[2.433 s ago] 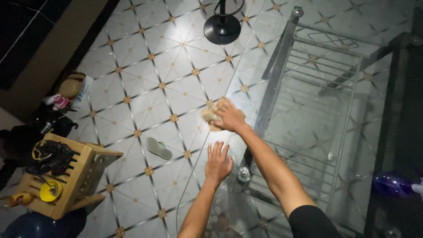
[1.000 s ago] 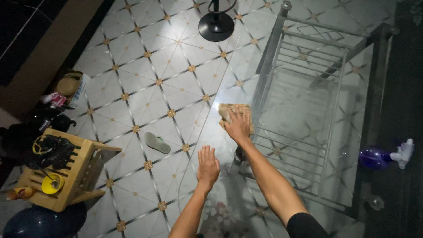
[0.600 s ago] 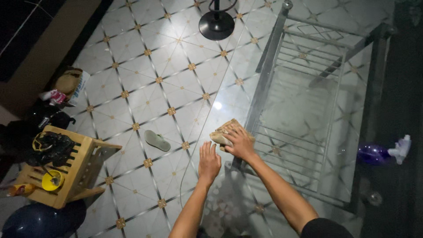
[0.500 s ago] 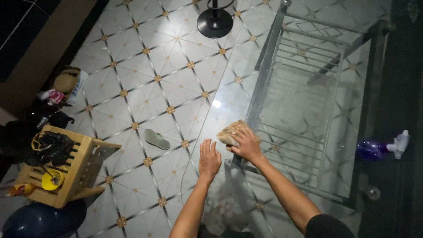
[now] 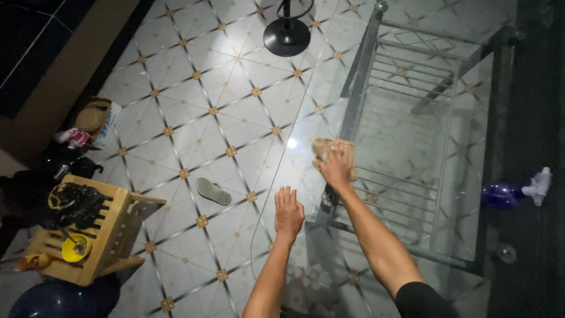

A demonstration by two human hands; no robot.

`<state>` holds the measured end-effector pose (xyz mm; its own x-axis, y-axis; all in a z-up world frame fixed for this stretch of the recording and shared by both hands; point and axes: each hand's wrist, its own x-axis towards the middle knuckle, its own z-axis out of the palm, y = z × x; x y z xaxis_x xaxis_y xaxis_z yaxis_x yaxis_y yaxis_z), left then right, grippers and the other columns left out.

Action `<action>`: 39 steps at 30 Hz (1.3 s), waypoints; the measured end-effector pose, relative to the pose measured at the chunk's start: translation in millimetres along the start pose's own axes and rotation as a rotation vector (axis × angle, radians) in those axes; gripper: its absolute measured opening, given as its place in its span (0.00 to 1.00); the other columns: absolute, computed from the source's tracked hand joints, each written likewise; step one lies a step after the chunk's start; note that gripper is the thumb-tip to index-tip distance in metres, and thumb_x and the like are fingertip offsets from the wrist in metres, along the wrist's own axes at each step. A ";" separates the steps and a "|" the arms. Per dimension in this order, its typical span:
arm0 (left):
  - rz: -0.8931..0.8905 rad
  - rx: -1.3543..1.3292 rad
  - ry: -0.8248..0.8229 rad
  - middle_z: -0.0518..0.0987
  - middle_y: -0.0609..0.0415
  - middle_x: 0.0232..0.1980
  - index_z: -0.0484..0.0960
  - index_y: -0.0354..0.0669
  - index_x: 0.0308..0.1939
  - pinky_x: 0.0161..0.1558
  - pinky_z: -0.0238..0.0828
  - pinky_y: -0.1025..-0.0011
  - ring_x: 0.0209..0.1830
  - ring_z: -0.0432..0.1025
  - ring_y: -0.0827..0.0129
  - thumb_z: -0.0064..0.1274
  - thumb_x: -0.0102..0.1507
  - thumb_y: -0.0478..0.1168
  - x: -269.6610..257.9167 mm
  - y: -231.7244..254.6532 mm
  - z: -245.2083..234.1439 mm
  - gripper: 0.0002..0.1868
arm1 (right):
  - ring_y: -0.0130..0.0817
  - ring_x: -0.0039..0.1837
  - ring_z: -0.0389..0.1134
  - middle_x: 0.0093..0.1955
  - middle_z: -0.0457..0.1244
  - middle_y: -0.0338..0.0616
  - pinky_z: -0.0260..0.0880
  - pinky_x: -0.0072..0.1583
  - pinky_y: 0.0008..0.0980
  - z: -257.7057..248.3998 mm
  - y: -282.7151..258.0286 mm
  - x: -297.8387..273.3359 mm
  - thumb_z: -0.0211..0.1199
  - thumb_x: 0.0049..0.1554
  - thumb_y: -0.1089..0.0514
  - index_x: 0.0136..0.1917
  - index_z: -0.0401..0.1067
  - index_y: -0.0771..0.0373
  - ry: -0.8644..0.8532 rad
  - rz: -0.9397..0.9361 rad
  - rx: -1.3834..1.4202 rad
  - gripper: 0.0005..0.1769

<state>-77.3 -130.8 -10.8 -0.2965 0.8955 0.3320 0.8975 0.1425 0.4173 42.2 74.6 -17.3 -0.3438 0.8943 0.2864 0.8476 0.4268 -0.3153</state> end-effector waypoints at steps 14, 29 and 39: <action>0.030 -0.078 0.060 0.72 0.37 0.67 0.76 0.31 0.60 0.76 0.50 0.49 0.74 0.59 0.44 0.50 0.63 0.37 -1.7 -16.6 16.2 0.22 | 0.47 0.77 0.57 0.68 0.66 0.43 0.51 0.76 0.53 -52.9 0.8 -97.6 0.73 0.44 0.44 0.60 0.77 0.52 -0.114 -0.455 0.206 0.30; 0.001 -0.298 -0.104 0.59 0.28 0.77 0.65 0.27 0.70 0.77 0.42 0.46 0.81 0.48 0.38 0.49 0.64 0.33 -19.7 -34.4 42.5 0.30 | 0.58 0.76 0.52 0.72 0.60 0.56 0.46 0.73 0.60 -28.4 -1.9 -85.2 0.70 0.50 0.39 0.69 0.72 0.57 0.006 0.050 0.013 0.38; 0.035 -0.265 -0.091 0.60 0.30 0.77 0.58 0.24 0.74 0.79 0.45 0.52 0.81 0.50 0.41 0.43 0.66 0.31 -46.5 -32.1 23.0 0.32 | 0.48 0.78 0.55 0.69 0.65 0.43 0.50 0.76 0.55 -67.5 -22.8 -191.3 0.71 0.46 0.44 0.62 0.76 0.54 -0.060 -0.294 0.166 0.32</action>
<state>-84.9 -167.4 -59.1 -0.2255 0.9338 0.2776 0.7865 0.0064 0.6175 115.9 -115.3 -3.9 -0.5912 0.7340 0.3342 0.6332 0.6791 -0.3713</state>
